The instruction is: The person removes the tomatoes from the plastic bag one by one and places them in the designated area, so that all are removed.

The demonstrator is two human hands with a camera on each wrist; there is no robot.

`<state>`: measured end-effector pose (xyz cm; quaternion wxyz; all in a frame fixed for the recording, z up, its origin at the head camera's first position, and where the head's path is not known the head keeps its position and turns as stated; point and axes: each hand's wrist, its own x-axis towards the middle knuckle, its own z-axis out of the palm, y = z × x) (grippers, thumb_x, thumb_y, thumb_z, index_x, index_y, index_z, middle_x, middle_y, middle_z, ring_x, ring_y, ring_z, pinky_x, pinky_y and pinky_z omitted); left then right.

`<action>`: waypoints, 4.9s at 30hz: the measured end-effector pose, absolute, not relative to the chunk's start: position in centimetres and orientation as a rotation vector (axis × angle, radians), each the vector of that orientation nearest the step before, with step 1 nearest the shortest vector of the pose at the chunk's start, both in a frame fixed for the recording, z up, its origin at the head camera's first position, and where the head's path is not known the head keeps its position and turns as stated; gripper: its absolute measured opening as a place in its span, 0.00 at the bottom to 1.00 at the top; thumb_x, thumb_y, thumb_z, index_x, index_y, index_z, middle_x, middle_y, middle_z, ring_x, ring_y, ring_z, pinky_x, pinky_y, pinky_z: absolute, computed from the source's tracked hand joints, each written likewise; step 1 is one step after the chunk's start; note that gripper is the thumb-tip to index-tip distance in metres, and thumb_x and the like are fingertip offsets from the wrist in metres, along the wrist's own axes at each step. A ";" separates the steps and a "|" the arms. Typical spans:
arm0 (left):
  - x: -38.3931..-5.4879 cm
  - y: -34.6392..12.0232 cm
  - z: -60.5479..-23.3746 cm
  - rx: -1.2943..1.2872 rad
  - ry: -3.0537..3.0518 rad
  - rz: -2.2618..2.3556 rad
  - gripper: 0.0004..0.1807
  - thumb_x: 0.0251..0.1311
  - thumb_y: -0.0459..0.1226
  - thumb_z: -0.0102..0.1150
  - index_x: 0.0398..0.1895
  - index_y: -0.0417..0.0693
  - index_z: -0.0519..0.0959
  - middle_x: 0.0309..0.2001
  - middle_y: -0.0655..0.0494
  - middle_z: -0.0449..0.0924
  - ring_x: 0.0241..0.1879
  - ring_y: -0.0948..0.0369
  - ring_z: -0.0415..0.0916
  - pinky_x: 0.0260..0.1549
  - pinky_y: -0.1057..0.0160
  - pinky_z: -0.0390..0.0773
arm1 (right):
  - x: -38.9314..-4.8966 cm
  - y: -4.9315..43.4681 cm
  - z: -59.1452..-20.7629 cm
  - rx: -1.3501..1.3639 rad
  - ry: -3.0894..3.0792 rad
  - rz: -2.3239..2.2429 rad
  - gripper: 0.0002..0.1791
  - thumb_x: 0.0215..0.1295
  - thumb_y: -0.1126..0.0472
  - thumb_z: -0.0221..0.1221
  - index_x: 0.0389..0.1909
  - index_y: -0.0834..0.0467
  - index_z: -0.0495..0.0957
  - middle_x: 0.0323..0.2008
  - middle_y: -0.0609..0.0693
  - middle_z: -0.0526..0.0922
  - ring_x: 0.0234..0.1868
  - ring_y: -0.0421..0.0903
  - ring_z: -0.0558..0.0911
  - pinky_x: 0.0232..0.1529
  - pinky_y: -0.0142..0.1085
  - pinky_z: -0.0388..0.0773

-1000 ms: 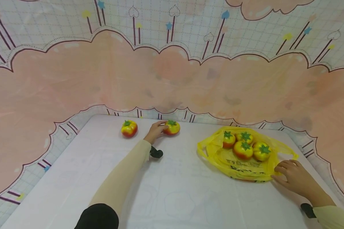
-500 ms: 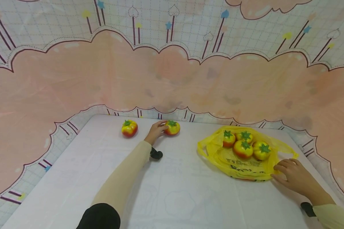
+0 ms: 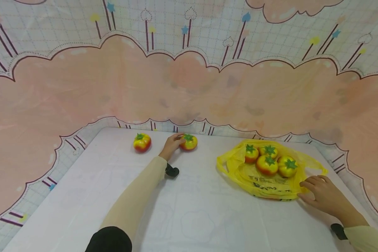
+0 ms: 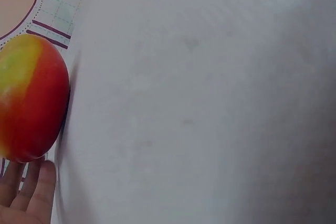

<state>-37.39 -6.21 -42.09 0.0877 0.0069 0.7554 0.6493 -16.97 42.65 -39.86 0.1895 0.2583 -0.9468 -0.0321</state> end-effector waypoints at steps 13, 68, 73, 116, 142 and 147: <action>-37.3 -6.2 -40.9 0.182 2.500 2.100 0.22 0.64 0.35 0.53 0.62 0.39 0.69 0.63 0.41 0.68 0.66 0.49 0.63 0.67 0.54 0.62 | -17.0 42.6 -39.8 0.706 -2.639 -0.108 0.17 0.44 0.46 0.69 0.25 0.55 0.79 0.28 0.50 0.78 0.36 0.54 0.78 0.46 0.56 0.69; -33.5 14.9 -33.7 1.060 2.380 1.750 0.25 0.59 0.36 0.61 0.61 0.48 0.72 0.57 0.50 0.77 0.55 0.57 0.76 0.54 0.67 0.76 | -17.2 42.9 -40.0 0.733 -2.617 -0.153 0.20 0.50 0.40 0.64 0.22 0.54 0.79 0.28 0.51 0.79 0.37 0.56 0.78 0.47 0.58 0.70; -32.8 16.1 -34.6 1.054 2.362 1.717 0.24 0.60 0.37 0.60 0.61 0.49 0.72 0.55 0.51 0.79 0.54 0.59 0.76 0.54 0.70 0.75 | -17.2 42.8 -39.9 0.731 -2.613 -0.147 0.19 0.50 0.41 0.65 0.22 0.54 0.78 0.27 0.50 0.79 0.36 0.55 0.78 0.47 0.57 0.70; -29.1 18.9 -39.9 0.931 2.353 1.472 0.28 0.55 0.37 0.65 0.61 0.58 0.73 0.62 0.61 0.72 0.61 0.65 0.70 0.55 0.73 0.72 | -17.1 42.7 -40.1 0.743 -2.604 -0.138 0.19 0.50 0.42 0.65 0.21 0.53 0.78 0.27 0.49 0.78 0.36 0.54 0.78 0.47 0.57 0.70; -28.5 17.7 -40.5 0.898 2.434 1.470 0.23 0.54 0.32 0.64 0.55 0.54 0.78 0.52 0.62 0.80 0.43 0.70 0.72 0.42 0.78 0.73 | -17.2 42.8 -39.9 0.736 -2.618 -0.129 0.19 0.49 0.42 0.66 0.22 0.53 0.78 0.27 0.49 0.78 0.37 0.55 0.78 0.47 0.57 0.69; -28.6 17.9 -40.9 0.890 2.465 1.450 0.23 0.53 0.33 0.65 0.54 0.54 0.79 0.43 0.61 0.80 0.30 0.68 0.64 0.29 0.76 0.67 | -17.2 42.9 -40.0 0.745 -2.607 -0.123 0.19 0.50 0.41 0.65 0.22 0.53 0.78 0.27 0.49 0.78 0.36 0.55 0.78 0.47 0.57 0.69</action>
